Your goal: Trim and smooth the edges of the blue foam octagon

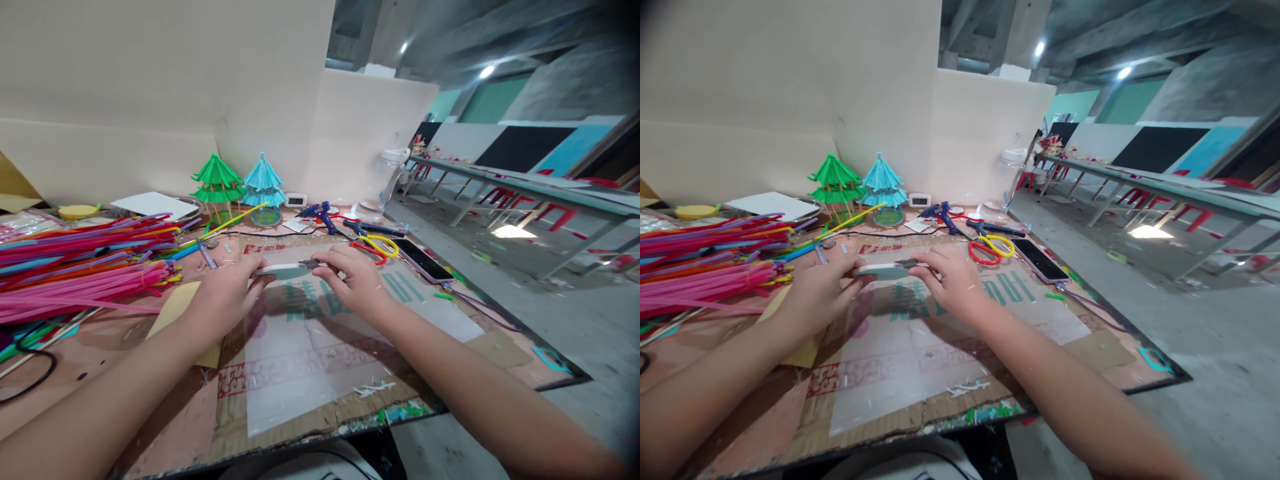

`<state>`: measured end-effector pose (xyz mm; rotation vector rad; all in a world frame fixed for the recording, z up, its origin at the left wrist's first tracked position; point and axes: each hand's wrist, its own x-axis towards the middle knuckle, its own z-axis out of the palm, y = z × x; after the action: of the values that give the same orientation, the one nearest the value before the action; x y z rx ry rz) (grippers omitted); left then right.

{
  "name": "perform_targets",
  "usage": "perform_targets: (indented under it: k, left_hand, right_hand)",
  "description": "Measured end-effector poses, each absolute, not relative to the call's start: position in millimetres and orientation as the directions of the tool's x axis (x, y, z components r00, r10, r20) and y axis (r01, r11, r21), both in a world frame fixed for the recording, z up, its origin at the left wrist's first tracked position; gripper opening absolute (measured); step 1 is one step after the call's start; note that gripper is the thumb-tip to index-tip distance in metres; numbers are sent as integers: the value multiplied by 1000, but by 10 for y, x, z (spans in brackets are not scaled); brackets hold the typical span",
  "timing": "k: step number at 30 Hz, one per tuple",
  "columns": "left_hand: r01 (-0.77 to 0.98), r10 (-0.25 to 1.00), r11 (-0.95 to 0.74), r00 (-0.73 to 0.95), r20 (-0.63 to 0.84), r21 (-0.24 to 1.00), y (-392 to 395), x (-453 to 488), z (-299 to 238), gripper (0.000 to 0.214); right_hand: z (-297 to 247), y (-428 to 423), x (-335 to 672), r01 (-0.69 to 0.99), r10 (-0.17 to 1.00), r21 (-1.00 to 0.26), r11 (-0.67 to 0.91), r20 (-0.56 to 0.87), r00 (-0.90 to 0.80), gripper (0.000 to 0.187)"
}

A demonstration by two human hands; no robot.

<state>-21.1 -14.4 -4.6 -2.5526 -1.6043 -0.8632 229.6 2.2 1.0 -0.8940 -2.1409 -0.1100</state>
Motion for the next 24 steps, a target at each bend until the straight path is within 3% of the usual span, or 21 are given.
perform_targets:
  k: [14, 24]
  left_hand:
    - [873, 816, -468, 366, 448, 140, -173, -190, -47, 17]
    - [873, 825, -453, 334, 456, 180, -158, -192, -34, 14]
  right_hand:
    - [6, 29, 2282, 622, 483, -80, 779, 710, -513, 28]
    - [-7, 48, 2298, 640, 569, -201, 741, 694, -441, 30]
